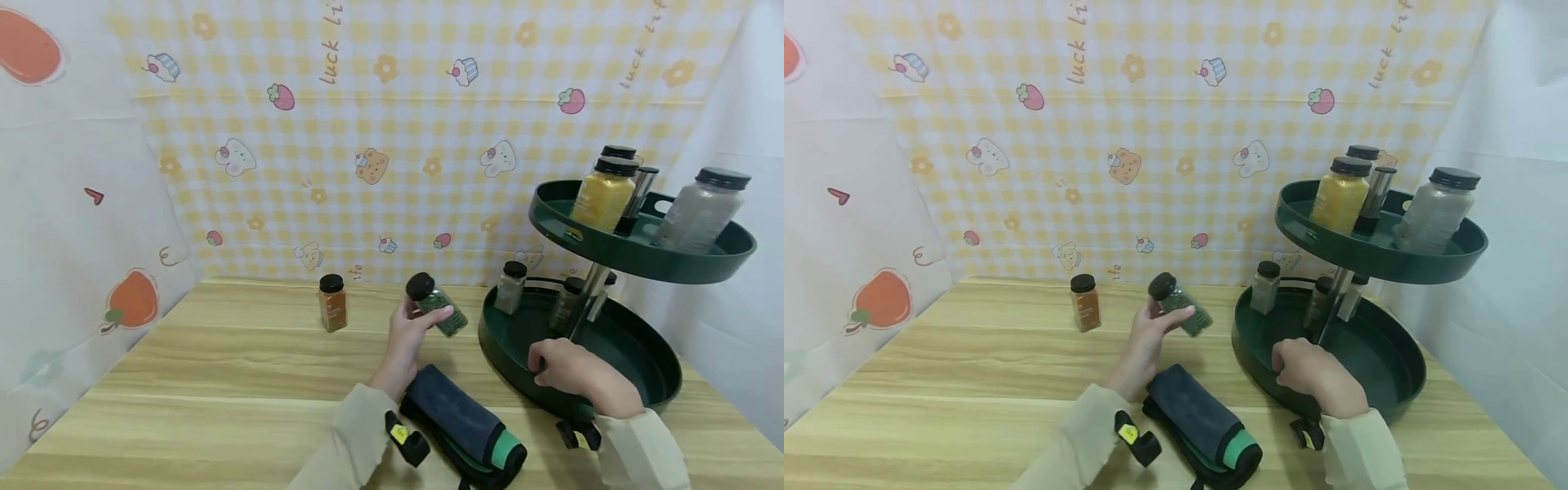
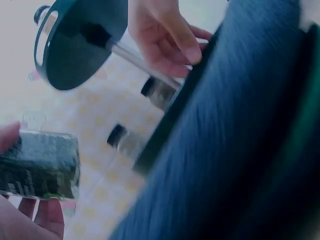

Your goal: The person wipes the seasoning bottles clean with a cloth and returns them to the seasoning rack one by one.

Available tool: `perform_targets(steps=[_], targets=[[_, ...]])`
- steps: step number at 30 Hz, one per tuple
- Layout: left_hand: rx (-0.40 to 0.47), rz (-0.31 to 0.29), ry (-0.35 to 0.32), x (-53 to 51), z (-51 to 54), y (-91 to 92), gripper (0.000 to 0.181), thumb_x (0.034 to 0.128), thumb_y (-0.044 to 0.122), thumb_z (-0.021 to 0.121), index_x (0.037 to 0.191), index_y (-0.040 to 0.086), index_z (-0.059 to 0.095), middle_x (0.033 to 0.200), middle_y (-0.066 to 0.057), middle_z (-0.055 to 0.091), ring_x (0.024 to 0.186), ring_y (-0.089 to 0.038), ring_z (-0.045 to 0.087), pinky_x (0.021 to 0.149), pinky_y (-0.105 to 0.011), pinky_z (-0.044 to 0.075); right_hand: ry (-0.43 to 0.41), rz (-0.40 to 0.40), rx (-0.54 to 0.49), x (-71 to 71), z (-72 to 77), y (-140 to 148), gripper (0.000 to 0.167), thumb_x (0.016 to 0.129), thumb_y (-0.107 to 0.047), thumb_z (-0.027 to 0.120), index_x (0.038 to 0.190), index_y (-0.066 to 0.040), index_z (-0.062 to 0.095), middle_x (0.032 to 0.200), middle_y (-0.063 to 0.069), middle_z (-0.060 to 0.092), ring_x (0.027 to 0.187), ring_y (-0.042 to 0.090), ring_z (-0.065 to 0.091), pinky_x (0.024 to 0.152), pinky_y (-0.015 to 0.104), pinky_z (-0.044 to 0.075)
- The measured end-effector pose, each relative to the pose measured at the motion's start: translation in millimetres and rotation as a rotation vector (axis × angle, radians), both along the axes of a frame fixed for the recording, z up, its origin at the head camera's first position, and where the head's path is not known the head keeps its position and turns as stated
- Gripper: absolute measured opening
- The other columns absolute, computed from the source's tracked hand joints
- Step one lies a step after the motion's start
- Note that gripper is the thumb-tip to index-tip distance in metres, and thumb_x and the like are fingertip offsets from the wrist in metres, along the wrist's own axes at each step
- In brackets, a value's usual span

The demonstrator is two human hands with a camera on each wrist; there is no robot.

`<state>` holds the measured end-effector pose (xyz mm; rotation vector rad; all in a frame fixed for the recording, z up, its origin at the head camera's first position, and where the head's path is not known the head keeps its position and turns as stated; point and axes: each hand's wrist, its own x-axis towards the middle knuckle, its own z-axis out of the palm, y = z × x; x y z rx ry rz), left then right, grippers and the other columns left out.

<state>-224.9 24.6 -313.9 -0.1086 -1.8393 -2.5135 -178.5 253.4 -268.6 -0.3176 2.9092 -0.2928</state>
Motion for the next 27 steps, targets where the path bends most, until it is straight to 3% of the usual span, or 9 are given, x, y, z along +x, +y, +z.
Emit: perform_targets(steps=[5,12,20,27], targets=[[-0.052,0.002,0.034,1.2,1.3,38.1,0.048,0.0736,0.017,0.078,0.118,0.014,0.059,0.109,-0.005,0.061,0.092,-0.015,0.054,0.082,-0.032,0.045,0.027,0.024,0.009,-0.7,-1.8,0,0.011,0.08,-0.002,0.065,0.084,-0.01,0.058,0.081,0.004,0.054,0.068,0.019,0.046,0.06,0.032,0.042],[-0.126,0.011,0.075,6.5,-6.6,81.5,0.048,0.0729,0.012,0.078,0.117,0.015,0.059,0.107,-0.001,0.064,0.098,-0.013,0.058,0.083,-0.028,0.049,0.006,-0.004,0.031,-1.9,-4.8,0,0.011,0.08,-0.002,0.065,0.083,-0.01,0.058,0.078,0.004,0.053,0.065,0.018,0.047,0.059,0.031,0.041],[-0.31,0.014,0.151,8.0,-16.4,97.1,0.043,0.0757,0.017,0.077,0.114,0.012,0.058,0.107,0.0,0.061,0.098,-0.014,0.057,0.081,-0.029,0.048,-0.006,-0.026,0.048,-5.3,-4.5,0,0.007,0.08,-0.004,0.065,0.082,-0.01,0.061,0.078,0.004,0.055,0.065,0.018,0.047,0.058,0.032,0.042],[-0.504,-0.009,0.218,11.2,-20.3,103.4,0.06,0.0773,0.017,0.075,0.132,0.014,0.05,0.112,0.0,0.048,0.103,-0.016,0.051,0.089,-0.028,0.043,-0.006,-0.021,0.041,-5.3,-3.1,-1,0.004,0.08,-0.004,0.066,0.082,-0.005,0.062,0.081,0.005,0.058,0.067,0.018,0.048,0.06,0.032,0.044]])
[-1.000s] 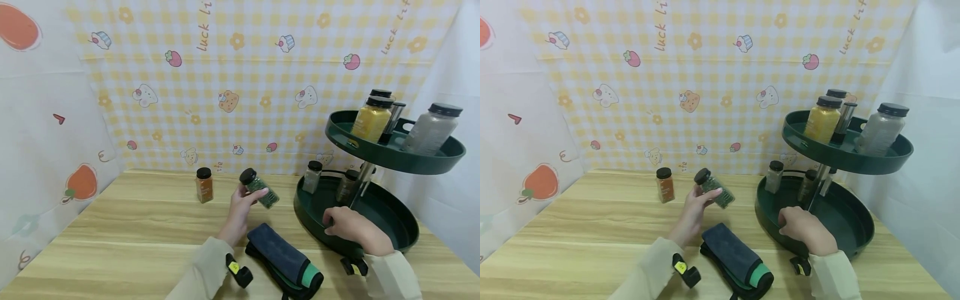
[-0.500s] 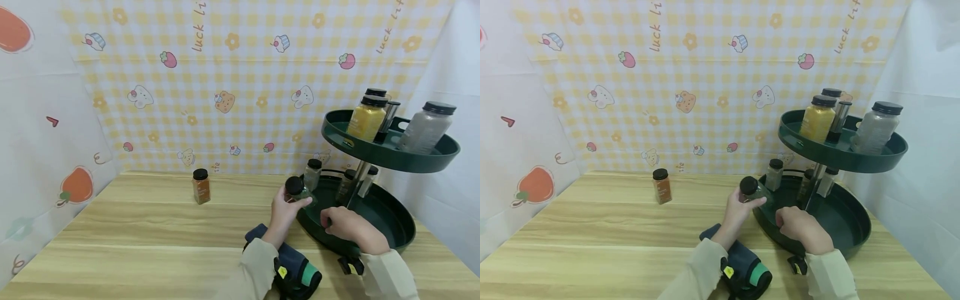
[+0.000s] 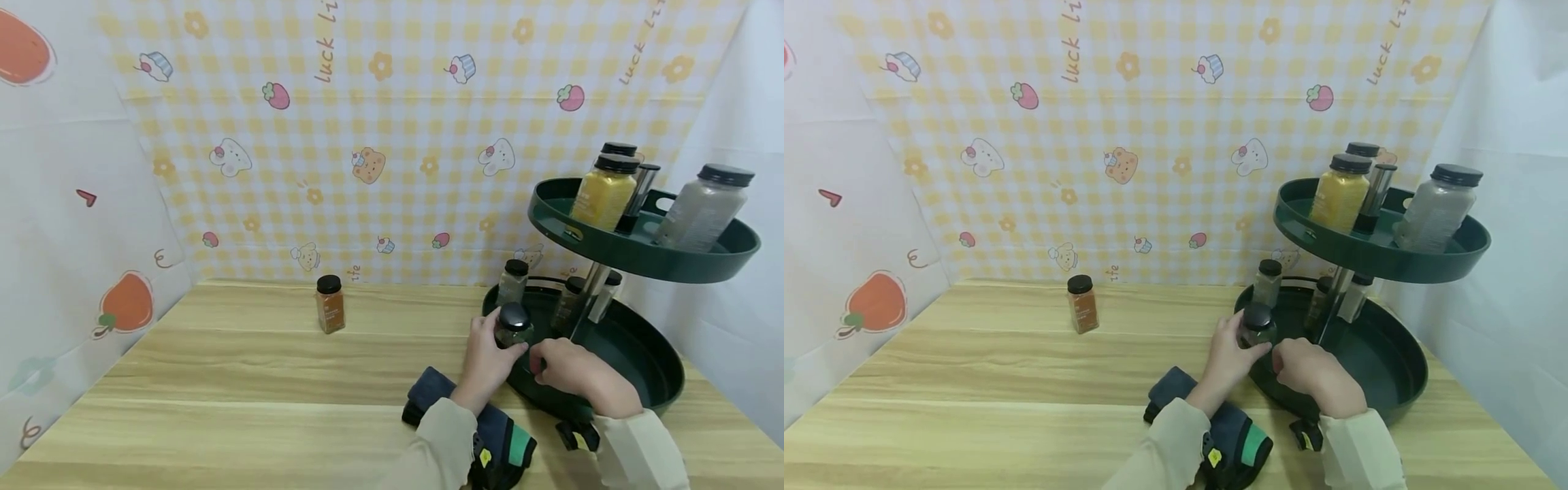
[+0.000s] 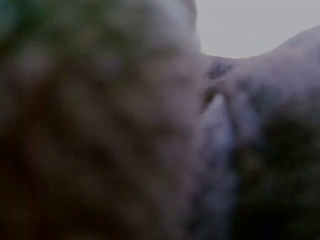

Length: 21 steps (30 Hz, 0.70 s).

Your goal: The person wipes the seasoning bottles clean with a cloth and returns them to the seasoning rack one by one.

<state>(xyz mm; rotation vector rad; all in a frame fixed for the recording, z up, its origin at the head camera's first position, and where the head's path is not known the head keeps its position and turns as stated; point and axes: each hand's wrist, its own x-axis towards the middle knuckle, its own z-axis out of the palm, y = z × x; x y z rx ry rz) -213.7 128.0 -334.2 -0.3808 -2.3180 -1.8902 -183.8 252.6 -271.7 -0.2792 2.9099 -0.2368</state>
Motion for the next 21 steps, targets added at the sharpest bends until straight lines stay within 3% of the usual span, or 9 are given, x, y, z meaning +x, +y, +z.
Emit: perform_targets(steps=[4,7,11,15,18,21], targets=[[-0.152,0.013,0.021,0.4,-1.3,2.0,0.067,0.0776,0.017,0.075,0.137,0.016,0.045,0.114,-0.001,0.047,0.106,-0.017,0.052,0.089,-0.027,0.045,0.0,0.003,-0.005,0.8,1.4,-0.9,0.004,0.081,-0.004,0.066,0.082,-0.004,0.062,0.079,0.004,0.057,0.066,0.018,0.048,0.06,0.031,0.043],[-0.197,0.033,0.034,0.9,-2.3,2.2,0.064,0.0771,0.017,0.076,0.133,0.016,0.045,0.113,-0.001,0.051,0.103,-0.016,0.054,0.086,-0.026,0.046,-0.001,0.001,-0.002,1.6,2.0,-1.6,0.004,0.081,-0.003,0.065,0.082,-0.005,0.061,0.078,0.003,0.056,0.066,0.018,0.048,0.059,0.031,0.043],[-0.196,0.057,0.069,1.8,-3.1,1.2,0.046,0.076,0.017,0.077,0.106,0.015,0.043,0.093,0.001,0.053,0.082,-0.013,0.053,0.071,-0.023,0.043,0.0,-0.002,0.005,1.5,2.0,-1.7,0.005,0.081,-0.003,0.064,0.082,-0.007,0.061,0.078,0.003,0.055,0.066,0.018,0.047,0.059,0.031,0.042],[-0.312,0.048,0.138,3.7,-3.2,-1.4,0.034,0.0787,0.021,0.075,0.085,0.013,0.043,0.079,0.002,0.046,0.069,-0.01,0.043,0.061,-0.019,0.035,-0.006,0.0,0.004,0.9,1.7,-1.7,0.006,0.082,-0.003,0.064,0.081,-0.008,0.061,0.078,0.003,0.055,0.066,0.018,0.047,0.059,0.031,0.041],[-0.392,0.034,0.176,5.5,-3.6,-2.6,0.021,0.0824,0.025,0.071,0.083,0.015,0.052,0.089,0.004,0.053,0.08,-0.009,0.05,0.068,-0.017,0.04,-0.012,0.004,0.005,0.7,1.7,-2.1,0.006,0.082,-0.004,0.064,0.082,-0.008,0.06,0.078,0.003,0.055,0.066,0.018,0.047,0.059,0.031,0.041],[-0.443,0.008,0.175,6.6,-5.1,-2.6,0.012,0.0872,0.027,0.065,0.097,0.02,0.063,0.112,0.004,0.056,0.103,-0.012,0.052,0.084,-0.023,0.044,-0.017,0.002,0.004,0.5,1.4,-2.4,0.005,0.083,-0.004,0.064,0.083,-0.007,0.06,0.078,0.003,0.055,0.066,0.018,0.048,0.06,0.031,0.042]])
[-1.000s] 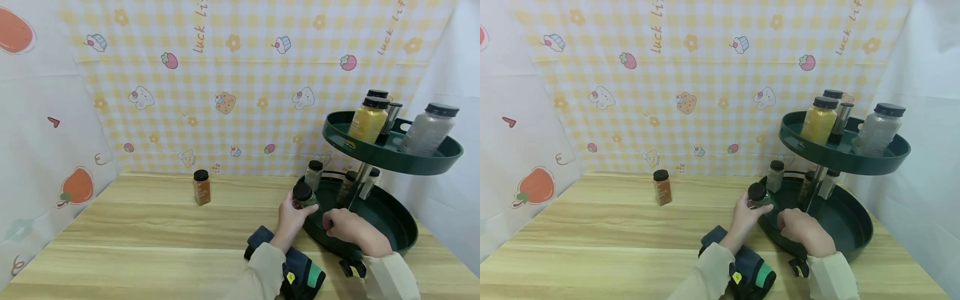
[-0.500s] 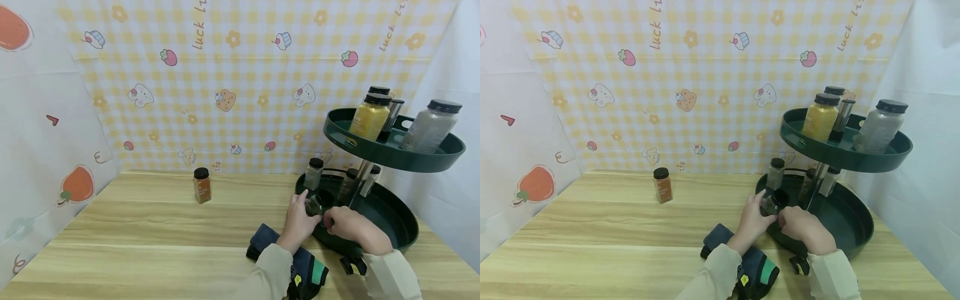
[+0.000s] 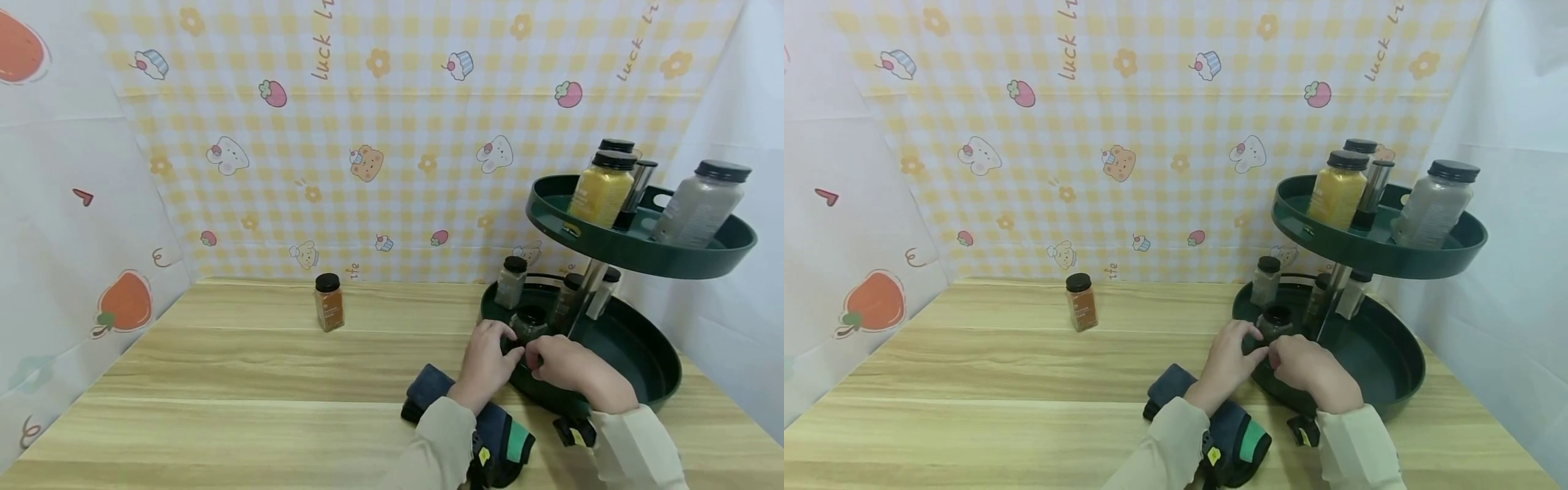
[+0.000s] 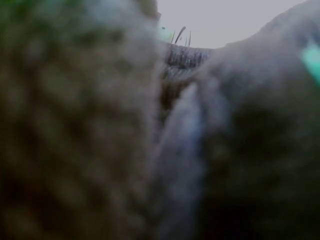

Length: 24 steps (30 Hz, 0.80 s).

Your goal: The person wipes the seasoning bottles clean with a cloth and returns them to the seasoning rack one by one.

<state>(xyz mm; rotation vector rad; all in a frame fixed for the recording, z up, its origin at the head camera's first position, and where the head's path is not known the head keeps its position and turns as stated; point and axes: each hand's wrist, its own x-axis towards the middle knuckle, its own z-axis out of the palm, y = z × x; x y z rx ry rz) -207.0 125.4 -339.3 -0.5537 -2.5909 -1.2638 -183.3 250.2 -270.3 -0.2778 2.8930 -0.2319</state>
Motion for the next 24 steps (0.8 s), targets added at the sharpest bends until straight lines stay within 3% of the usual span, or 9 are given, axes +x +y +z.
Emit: perform_targets(steps=[4,7,10,17,21,24], targets=[[-0.163,-0.03,-0.005,1.0,-1.9,0.0,0.028,0.094,0.033,0.053,0.122,0.034,0.059,0.135,0.006,0.046,0.125,-0.015,0.04,0.095,-0.032,0.039,0.003,-0.001,-0.005,-0.3,-0.2,-1,0.005,0.083,-0.003,0.063,0.083,-0.006,0.06,0.078,0.003,0.056,0.066,0.018,0.048,0.06,0.031,0.042],[-0.266,-0.041,0.007,1.5,-2.8,-0.1,0.031,0.0966,0.037,0.046,0.127,0.041,0.053,0.14,0.008,0.042,0.13,-0.014,0.034,0.094,-0.033,0.037,0.007,0.0,-0.01,-0.1,0.0,-1,0.006,0.082,-0.001,0.063,0.082,-0.006,0.06,0.078,0.003,0.055,0.067,0.018,0.048,0.06,0.031,0.042],[-0.288,-0.046,0.0,1.5,-3.2,-0.1,0.031,0.0973,0.038,0.044,0.126,0.042,0.053,0.141,0.01,0.041,0.131,-0.013,0.032,0.094,-0.033,0.036,0.005,-0.001,-0.012,0.0,0.1,-1,0.007,0.082,-0.001,0.063,0.082,-0.007,0.059,0.078,0.003,0.055,0.067,0.018,0.048,0.06,0.031,0.042],[-0.204,-0.1,-0.064,1.0,4.1,-2.9,0.03,0.0969,0.034,0.046,0.126,0.035,0.056,0.138,0.007,0.044,0.13,-0.016,0.035,0.1,-0.038,0.035,0.003,0.002,0.006,0.1,-0.6,-1,0.007,0.082,-0.002,0.063,0.081,-0.008,0.059,0.077,0.003,0.055,0.066,0.018,0.048,0.06,0.032,0.041],[-0.119,-0.158,-0.126,3.1,20.9,-10.4,0.031,0.0964,0.03,0.048,0.127,0.031,0.055,0.138,0.005,0.045,0.13,-0.019,0.039,0.103,-0.04,0.036,-0.001,0.0,0.012,-0.2,-0.7,0,0.005,0.083,-0.003,0.063,0.084,-0.007,0.06,0.079,0.003,0.056,0.067,0.019,0.049,0.06,0.033,0.042],[-0.069,-0.196,-0.133,5.0,40.5,-20.2,0.032,0.0961,0.03,0.049,0.127,0.029,0.055,0.139,0.004,0.044,0.131,-0.02,0.039,0.103,-0.039,0.036,-0.009,-0.002,0.006,-0.5,-0.1,1,0.005,0.083,-0.003,0.063,0.085,-0.007,0.06,0.079,0.004,0.056,0.066,0.019,0.048,0.06,0.033,0.042]])
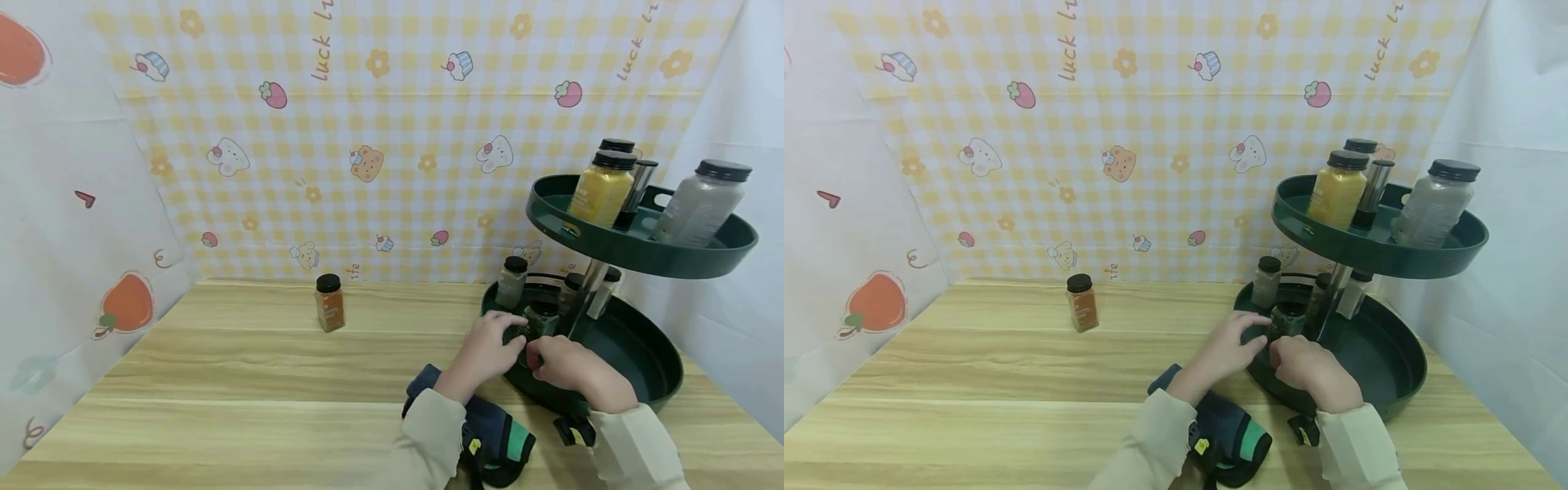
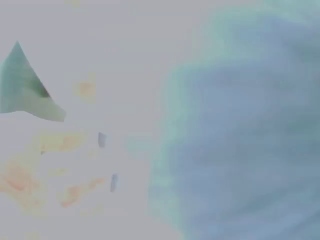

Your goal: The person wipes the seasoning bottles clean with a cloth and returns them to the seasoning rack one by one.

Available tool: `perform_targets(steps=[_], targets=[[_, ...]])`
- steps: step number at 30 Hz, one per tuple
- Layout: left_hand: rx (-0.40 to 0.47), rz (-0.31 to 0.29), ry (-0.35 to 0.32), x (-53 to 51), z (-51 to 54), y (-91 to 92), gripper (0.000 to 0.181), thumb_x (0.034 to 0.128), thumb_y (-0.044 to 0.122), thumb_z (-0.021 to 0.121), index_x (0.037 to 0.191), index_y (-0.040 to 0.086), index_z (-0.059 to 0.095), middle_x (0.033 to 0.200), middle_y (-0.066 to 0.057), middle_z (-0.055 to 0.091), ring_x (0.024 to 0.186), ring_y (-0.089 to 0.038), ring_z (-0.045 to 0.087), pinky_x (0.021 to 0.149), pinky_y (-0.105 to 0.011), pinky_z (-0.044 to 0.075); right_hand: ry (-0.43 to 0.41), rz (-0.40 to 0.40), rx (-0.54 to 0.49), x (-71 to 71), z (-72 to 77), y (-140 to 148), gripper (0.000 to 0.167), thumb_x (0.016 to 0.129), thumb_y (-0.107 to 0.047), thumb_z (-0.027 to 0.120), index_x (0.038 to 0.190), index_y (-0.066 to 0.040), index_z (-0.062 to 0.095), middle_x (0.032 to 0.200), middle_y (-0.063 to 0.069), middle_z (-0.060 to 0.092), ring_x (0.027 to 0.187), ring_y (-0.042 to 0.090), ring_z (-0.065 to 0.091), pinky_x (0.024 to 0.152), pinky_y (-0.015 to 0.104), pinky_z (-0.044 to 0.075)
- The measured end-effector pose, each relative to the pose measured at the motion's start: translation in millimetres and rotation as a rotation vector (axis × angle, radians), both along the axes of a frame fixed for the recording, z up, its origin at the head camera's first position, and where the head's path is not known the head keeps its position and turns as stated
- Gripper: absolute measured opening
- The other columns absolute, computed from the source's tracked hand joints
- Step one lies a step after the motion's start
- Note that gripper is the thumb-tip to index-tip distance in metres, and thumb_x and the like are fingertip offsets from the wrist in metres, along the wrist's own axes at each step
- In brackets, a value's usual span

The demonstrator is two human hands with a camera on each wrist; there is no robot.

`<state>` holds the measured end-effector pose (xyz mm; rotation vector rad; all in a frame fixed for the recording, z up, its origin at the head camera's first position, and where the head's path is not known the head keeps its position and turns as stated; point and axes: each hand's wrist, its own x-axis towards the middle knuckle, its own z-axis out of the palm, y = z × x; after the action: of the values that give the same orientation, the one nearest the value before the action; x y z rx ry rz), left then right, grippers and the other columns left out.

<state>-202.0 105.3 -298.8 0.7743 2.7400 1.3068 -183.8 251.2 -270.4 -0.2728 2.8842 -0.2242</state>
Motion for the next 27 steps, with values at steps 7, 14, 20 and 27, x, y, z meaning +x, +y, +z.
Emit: perform_targets(steps=[7,14,20,27], targets=[[0.084,-0.011,0.037,5.8,45.8,-47.0,0.031,0.0957,0.03,0.05,0.127,0.031,0.055,0.141,0.003,0.043,0.13,-0.021,0.041,0.101,-0.043,0.039,0.003,0.022,-0.021,1.7,-0.1,1,0.008,0.084,-0.003,0.062,0.082,-0.009,0.057,0.078,0.003,0.054,0.064,0.018,0.046,0.058,0.031,0.04],[0.029,0.118,0.122,-3.4,60.3,-114.8,0.04,0.0931,0.028,0.055,0.133,0.023,0.049,0.143,-0.003,0.04,0.132,-0.027,0.037,0.104,-0.049,0.034,0.001,0.025,-0.031,3.4,-0.4,-1,0.009,0.084,-0.003,0.061,0.082,-0.01,0.055,0.078,0.004,0.051,0.063,0.019,0.044,0.058,0.031,0.037],[0.053,0.272,0.108,-18.4,47.3,-169.9,0.054,0.0902,0.028,0.059,0.14,0.019,0.039,0.147,-0.012,0.031,0.133,-0.033,0.032,0.102,-0.056,0.033,-0.014,0.006,-0.027,3.9,-1.1,-2,0.01,0.085,-0.003,0.06,0.081,-0.011,0.054,0.077,0.004,0.05,0.063,0.019,0.043,0.058,0.032,0.036],[0.137,0.353,0.049,-34.9,32.7,-213.2,0.072,0.088,0.024,0.063,0.146,0.012,0.022,0.151,-0.021,0.015,0.136,-0.041,0.022,0.105,-0.058,0.028,-0.006,-0.014,-0.018,4.3,2.0,-6,0.005,0.085,-0.005,0.06,0.089,-0.007,0.058,0.086,0.006,0.055,0.068,0.02,0.047,0.06,0.033,0.04]])
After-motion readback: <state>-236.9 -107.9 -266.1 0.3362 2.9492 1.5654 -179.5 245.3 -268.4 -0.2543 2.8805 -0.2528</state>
